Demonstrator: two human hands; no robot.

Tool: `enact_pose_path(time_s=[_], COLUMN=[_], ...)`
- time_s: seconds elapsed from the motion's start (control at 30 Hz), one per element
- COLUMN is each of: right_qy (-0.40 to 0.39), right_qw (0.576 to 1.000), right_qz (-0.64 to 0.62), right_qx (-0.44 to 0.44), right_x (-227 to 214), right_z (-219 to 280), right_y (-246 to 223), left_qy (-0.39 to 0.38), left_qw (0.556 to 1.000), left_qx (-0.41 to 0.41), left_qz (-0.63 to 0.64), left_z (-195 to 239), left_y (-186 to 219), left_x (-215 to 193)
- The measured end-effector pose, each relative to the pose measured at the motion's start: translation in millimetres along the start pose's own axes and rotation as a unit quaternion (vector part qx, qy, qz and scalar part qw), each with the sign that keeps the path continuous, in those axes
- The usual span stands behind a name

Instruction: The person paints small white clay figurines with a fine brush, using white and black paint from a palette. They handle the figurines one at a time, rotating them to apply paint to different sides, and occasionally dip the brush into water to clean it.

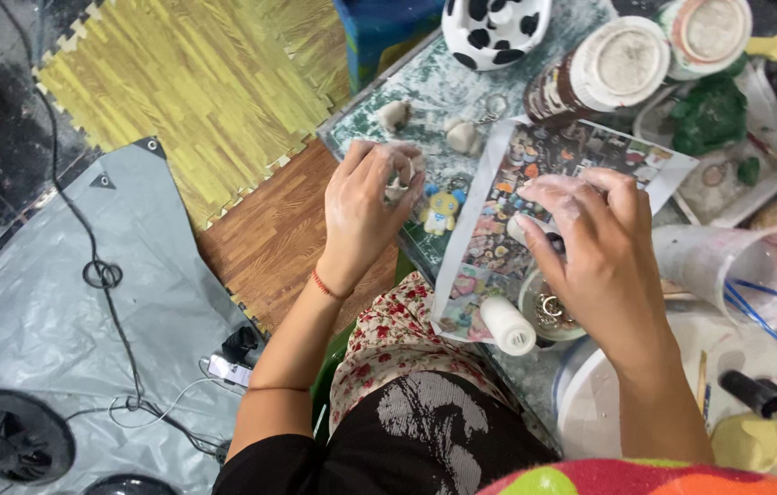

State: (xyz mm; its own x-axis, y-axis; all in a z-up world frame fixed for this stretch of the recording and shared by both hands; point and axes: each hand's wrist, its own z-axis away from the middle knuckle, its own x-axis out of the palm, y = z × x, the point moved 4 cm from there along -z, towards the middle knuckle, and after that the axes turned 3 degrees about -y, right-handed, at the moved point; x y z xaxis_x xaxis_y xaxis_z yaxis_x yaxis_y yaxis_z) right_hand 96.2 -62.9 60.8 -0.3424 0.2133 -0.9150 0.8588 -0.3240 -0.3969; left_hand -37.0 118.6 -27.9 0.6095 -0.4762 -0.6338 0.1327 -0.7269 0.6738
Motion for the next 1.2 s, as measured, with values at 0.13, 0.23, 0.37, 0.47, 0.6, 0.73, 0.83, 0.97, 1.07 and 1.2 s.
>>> enact_pose_path(time_s=[0.13, 0.23, 0.37, 0.47, 0.6, 0.73, 0.83, 0.97, 1.07, 1.2], right_qy=[0.013, 0.022, 0.045, 0.067, 0.096, 0.1, 0.093, 0.065, 0.052, 0.063], right_qw=[1.0, 0.999, 0.995, 0.991, 0.98, 0.97, 0.953, 0.923, 0.859, 0.811], right_qz=[0.002, -0.026, -0.081, -0.101, -0.154, -0.189, -0.238, -0.324, -0.454, -0.517], right_qx=[0.019, 0.025, 0.036, 0.052, 0.083, 0.117, 0.161, 0.195, 0.23, 0.267], right_x=[-4.2, -4.9, -10.0, -12.8, -15.9, -15.2, -11.1, -1.2, 8.6, 15.6], right_z=[7.5, 15.7, 31.8, 44.2, 56.4, 68.4, 75.5, 82.1, 84.8, 88.0], right_y=[5.1, 5.1, 4.2, 3.1, 6.1, 9.3, 15.9, 25.9, 34.9, 43.5], left_qy=[-0.063, -0.105, -0.114, -0.116, -0.128, -0.129, -0.132, -0.111, -0.109, -0.154], left_qw=[0.988, 0.965, 0.947, 0.935, 0.91, 0.907, 0.908, 0.9, 0.9, 0.902], left_qx=[0.045, 0.089, 0.174, 0.266, 0.351, 0.368, 0.358, 0.337, 0.321, 0.306], left_qz=[0.131, 0.225, 0.246, 0.205, 0.181, 0.162, 0.172, 0.255, 0.274, 0.263], left_z=[0.1, -0.2, -3.9, -6.7, -8.3, -8.0, -7.2, -16.4, -30.6, -42.1], left_y=[22.6, 42.9, 68.3, 81.3, 92.6, 95.6, 95.7, 99.3, 96.8, 92.6], left_x=[0.0, 7.1, 18.4, 20.6, 19.8, 25.3, 31.5, 48.2, 51.2, 38.6])
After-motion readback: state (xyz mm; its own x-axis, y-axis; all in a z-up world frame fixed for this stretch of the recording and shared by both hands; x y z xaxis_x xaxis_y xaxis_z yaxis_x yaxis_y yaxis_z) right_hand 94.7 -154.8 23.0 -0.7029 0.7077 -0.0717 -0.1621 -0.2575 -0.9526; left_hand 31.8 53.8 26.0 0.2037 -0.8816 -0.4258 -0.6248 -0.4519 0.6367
